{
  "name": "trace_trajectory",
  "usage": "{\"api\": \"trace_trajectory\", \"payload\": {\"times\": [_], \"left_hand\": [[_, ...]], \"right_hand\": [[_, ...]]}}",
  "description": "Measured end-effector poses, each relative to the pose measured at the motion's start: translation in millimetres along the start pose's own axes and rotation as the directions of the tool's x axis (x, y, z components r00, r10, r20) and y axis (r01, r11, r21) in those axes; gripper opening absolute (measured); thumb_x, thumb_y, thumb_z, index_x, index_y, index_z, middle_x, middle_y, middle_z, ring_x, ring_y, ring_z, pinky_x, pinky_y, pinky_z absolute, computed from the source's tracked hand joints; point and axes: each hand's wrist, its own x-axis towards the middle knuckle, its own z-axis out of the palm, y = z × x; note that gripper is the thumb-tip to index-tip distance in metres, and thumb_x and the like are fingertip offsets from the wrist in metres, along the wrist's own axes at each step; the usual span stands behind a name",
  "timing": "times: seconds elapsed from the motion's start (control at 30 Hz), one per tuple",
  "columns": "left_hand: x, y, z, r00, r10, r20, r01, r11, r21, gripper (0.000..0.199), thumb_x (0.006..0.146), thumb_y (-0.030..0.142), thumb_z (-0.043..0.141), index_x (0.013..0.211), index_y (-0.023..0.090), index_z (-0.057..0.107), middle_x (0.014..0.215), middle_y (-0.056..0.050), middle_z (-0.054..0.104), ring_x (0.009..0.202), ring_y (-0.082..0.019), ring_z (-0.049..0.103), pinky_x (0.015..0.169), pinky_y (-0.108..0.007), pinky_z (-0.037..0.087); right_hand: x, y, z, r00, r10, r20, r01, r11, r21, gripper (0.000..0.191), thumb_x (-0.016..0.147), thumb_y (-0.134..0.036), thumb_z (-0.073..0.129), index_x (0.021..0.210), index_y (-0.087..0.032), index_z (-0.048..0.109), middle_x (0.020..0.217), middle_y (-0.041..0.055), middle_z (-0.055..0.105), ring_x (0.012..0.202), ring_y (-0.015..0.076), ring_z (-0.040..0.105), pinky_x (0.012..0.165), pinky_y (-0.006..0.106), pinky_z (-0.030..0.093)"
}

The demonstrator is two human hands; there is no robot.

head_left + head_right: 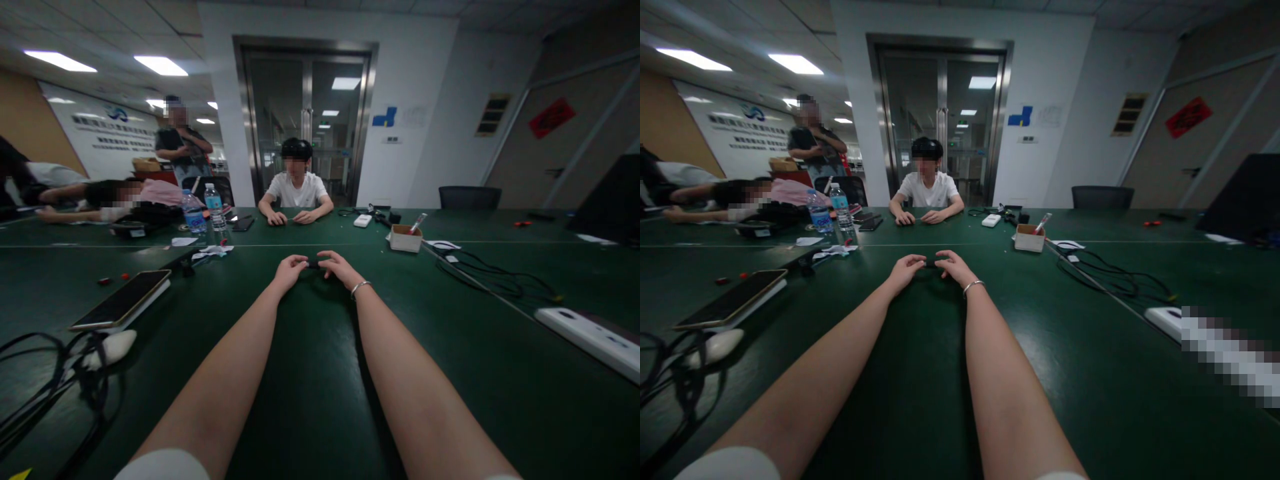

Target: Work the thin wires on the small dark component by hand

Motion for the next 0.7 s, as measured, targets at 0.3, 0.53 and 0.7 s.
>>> {"api": "trace_trajectory", "payload": {"times": [0.3, 0.53, 0.7], "left_hand": [[-5.3, 9.4, -0.2, 0.999, -0.035, 0.016, 0.035, 0.999, 0.001, 0.02, 0.071, 0.021, 0.064, 0.089, 0.014, 0.07, 0.072, -0.004, 0.066, 0.061, -0.012, 0.053, 0.064, -0.026, 0.041], [-5.0, 7.2, -0.8, 1.0, -0.022, 0.0, 0.022, 0.999, 0.045, 0.022, 0.072, 0.024, 0.064, 0.09, 0.014, 0.07, 0.07, -0.003, 0.065, 0.062, -0.013, 0.054, 0.063, -0.026, 0.043], [-4.0, 5.6, -0.5, 0.999, -0.041, 0.031, 0.04, 0.999, 0.022, 0.02, 0.074, 0.025, 0.063, 0.089, 0.014, 0.07, 0.077, -0.006, 0.069, 0.068, -0.015, 0.06, 0.066, -0.027, 0.045]], "right_hand": [[0.7, 0.5, -0.1, 1.0, 0.011, 0.029, -0.01, 0.999, -0.03, 0.031, 0.074, -0.015, 0.065, 0.105, -0.017, 0.062, 0.079, 0.0009, 0.065, 0.047, 0.0044, 0.048, 0.044, 0.016, 0.042], [2.6, 1.8, 0.5, 1.0, -0.007, 0.024, 0.007, 1.0, -0.017, 0.037, 0.07, -0.015, 0.071, 0.106, -0.018, 0.063, 0.08, 0.0008, 0.065, 0.051, 0.0055, 0.051, 0.044, 0.016, 0.041], [0.4, -0.7, 1.6, 0.998, 0.017, 0.061, -0.013, 0.998, -0.066, 0.018, 0.08, -0.023, 0.064, 0.095, -0.015, 0.068, 0.071, 0.0016, 0.068, 0.045, 0.0048, 0.045, 0.04, 0.016, 0.035]]}}
